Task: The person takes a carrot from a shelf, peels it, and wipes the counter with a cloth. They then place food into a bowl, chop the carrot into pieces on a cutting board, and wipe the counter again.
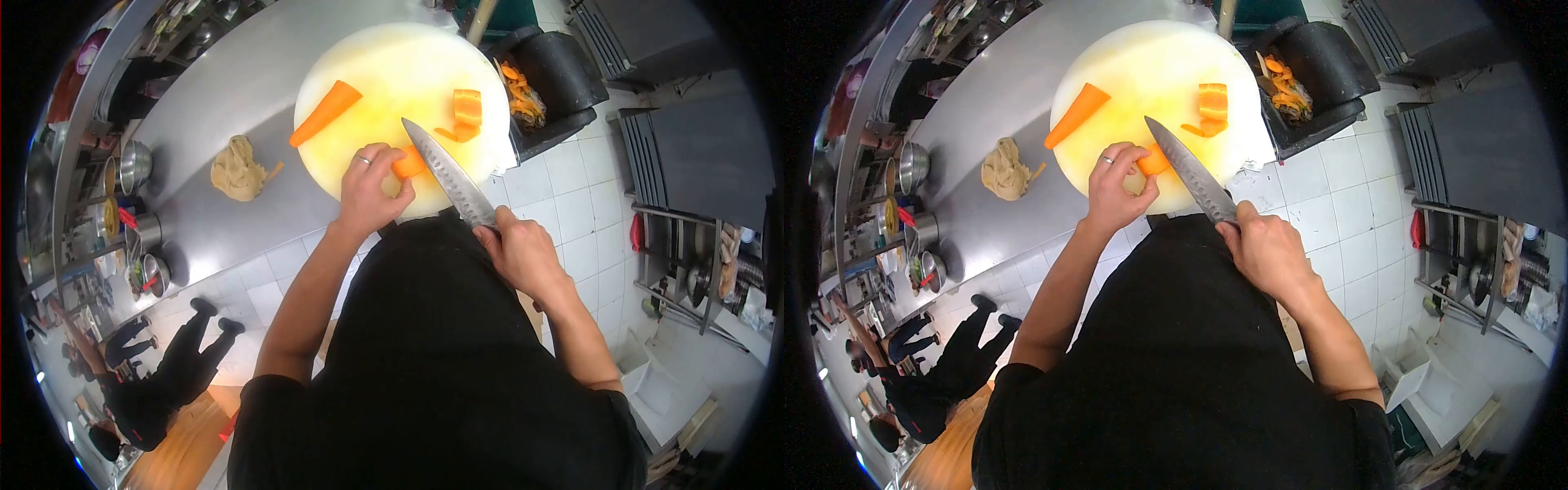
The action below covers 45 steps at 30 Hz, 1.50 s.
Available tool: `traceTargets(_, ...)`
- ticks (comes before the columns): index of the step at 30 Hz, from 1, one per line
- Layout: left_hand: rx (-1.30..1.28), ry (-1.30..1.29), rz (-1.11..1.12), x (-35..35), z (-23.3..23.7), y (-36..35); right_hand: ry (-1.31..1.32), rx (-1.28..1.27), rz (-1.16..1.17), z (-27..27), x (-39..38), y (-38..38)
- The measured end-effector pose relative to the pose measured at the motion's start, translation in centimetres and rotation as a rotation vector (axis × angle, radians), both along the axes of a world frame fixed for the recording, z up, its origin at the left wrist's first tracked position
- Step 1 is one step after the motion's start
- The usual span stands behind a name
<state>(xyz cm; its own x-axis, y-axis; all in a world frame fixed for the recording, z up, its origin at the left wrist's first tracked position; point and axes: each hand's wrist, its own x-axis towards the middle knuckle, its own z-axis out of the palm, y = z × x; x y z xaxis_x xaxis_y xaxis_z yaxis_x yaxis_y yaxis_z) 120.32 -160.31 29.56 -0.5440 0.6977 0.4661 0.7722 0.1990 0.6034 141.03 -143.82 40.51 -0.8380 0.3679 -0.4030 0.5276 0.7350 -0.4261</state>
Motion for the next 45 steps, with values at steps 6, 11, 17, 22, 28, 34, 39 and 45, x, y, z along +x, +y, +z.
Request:
traceTargets(6, -0.004, -0.003, 0.005, 0.0, -0.1, 0.1, -0.006, -0.045, 0.005, -1.2, 0.3, 0.0)
traceTargets(11, 0.002, -0.006, 0.008, 0.0, -0.1, 0.1, -0.002, -0.043, -0.014, -1.2, 0.2, -0.1)
traceTargets(17, 0.008, -0.015, 0.007, 0.0, 0.0, 0.2, 0.021, -0.072, -0.022, -1.5, 0.3, 0.2)
traceTargets(22, 0.016, -0.019, 0.011, 0.0, 0.0, 0.2, -0.011, -0.078, -0.026, -1.5, 0.2, 0.2)
traceTargets(28, 0.019, -0.016, 0.011, 0.0, -0.1, 0.2, -0.015, -0.128, 0.005, -2.4, -0.9, 0.5)
traceTargets(34, 0.029, -0.025, 0.001, -0.1, -0.2, 0.1, -0.033, -0.206, -0.017, -2.9, -1.7, 0.3)
traceTargets(39, 0.036, -0.038, 0.02, 0.0, -0.3, 0.1, -0.083, -0.468, -0.213, -1.7, -1.4, 1.5)
traceTargets(45, -0.105, -0.095, 0.108, 0.8, 0.6, 0.5, -0.081, -0.468, -0.377, -0.9, -0.1, 2.4)
